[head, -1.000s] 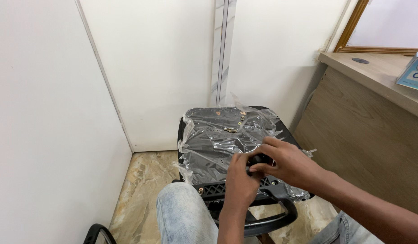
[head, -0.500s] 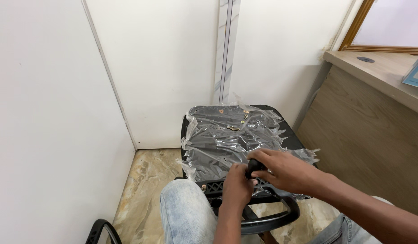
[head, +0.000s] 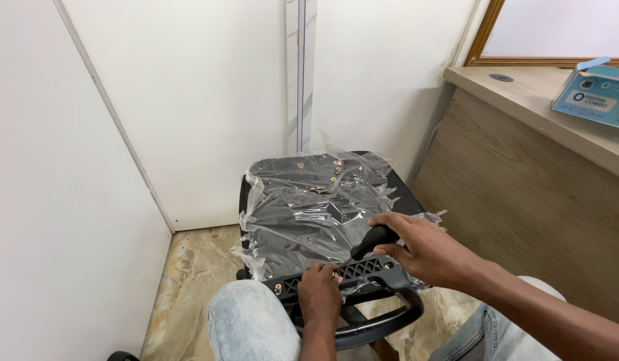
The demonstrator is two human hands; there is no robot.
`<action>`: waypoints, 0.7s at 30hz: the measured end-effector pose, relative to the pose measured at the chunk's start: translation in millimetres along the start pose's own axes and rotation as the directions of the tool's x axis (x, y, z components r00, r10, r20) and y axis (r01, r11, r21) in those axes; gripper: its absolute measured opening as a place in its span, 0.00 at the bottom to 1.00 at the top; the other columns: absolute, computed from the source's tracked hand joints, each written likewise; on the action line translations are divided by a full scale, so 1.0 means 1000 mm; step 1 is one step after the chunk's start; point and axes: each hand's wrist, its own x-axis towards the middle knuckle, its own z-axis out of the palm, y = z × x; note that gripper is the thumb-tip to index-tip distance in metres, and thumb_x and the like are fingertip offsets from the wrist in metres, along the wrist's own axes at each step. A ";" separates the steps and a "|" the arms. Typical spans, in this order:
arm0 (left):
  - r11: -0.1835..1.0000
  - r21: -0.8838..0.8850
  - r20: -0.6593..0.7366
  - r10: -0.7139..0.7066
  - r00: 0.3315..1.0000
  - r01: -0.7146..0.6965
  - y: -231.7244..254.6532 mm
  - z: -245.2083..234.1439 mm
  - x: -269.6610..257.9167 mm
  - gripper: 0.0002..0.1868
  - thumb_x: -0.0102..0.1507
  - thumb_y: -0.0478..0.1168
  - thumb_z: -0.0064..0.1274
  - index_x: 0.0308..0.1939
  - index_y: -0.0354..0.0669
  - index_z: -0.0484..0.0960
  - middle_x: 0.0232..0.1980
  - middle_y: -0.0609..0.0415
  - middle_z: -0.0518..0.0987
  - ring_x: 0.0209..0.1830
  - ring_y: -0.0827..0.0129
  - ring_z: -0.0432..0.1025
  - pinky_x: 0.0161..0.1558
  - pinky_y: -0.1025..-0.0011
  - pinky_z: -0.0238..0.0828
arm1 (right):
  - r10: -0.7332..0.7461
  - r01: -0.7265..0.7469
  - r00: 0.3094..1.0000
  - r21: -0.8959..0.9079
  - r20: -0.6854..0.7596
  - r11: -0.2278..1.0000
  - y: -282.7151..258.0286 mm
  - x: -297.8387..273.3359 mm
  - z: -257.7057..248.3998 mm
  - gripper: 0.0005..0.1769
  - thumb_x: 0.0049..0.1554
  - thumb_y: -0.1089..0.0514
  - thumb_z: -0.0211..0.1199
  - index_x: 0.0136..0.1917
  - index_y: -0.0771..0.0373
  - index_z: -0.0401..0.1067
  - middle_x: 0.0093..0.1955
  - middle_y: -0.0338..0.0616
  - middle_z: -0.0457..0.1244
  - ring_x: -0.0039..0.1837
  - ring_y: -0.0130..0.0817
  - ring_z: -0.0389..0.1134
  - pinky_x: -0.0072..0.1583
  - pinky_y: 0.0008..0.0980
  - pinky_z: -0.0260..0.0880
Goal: The person assembles a black plastic chair frame by inserting and tightening screws with a screwdriver. They work on a single frame section placed on their lap, repeatedly aligning holes and securing fasteners.
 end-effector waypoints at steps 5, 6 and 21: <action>0.996 0.020 0.048 -0.088 0.995 0.087 0.008 -0.007 0.002 0.07 0.62 0.41 0.60 0.43 0.47 0.86 0.46 0.56 0.80 0.51 0.60 0.73 0.55 0.60 0.67 | 0.004 -0.004 1.000 0.049 -0.003 0.999 0.005 0.003 -0.005 0.30 0.58 0.44 0.61 0.71 0.51 0.65 0.57 0.44 0.70 0.53 0.35 0.73 0.54 0.43 0.72; 0.995 -0.001 0.049 -0.103 0.993 0.103 0.009 -0.008 0.001 0.07 0.62 0.41 0.60 0.42 0.46 0.85 0.46 0.56 0.80 0.51 0.60 0.73 0.55 0.60 0.67 | 0.026 -0.027 1.000 0.064 0.009 0.998 0.004 0.003 -0.005 0.30 0.58 0.44 0.62 0.71 0.50 0.65 0.56 0.43 0.70 0.52 0.35 0.74 0.54 0.43 0.72; 0.979 -0.088 0.047 -0.180 0.983 0.183 0.017 -0.023 -0.003 0.05 0.61 0.39 0.61 0.38 0.42 0.84 0.44 0.54 0.80 0.49 0.57 0.75 0.53 0.59 0.70 | -0.088 0.091 0.996 0.092 -0.030 0.992 0.009 0.021 0.004 0.28 0.58 0.49 0.62 0.69 0.57 0.64 0.59 0.50 0.69 0.55 0.40 0.75 0.55 0.43 0.73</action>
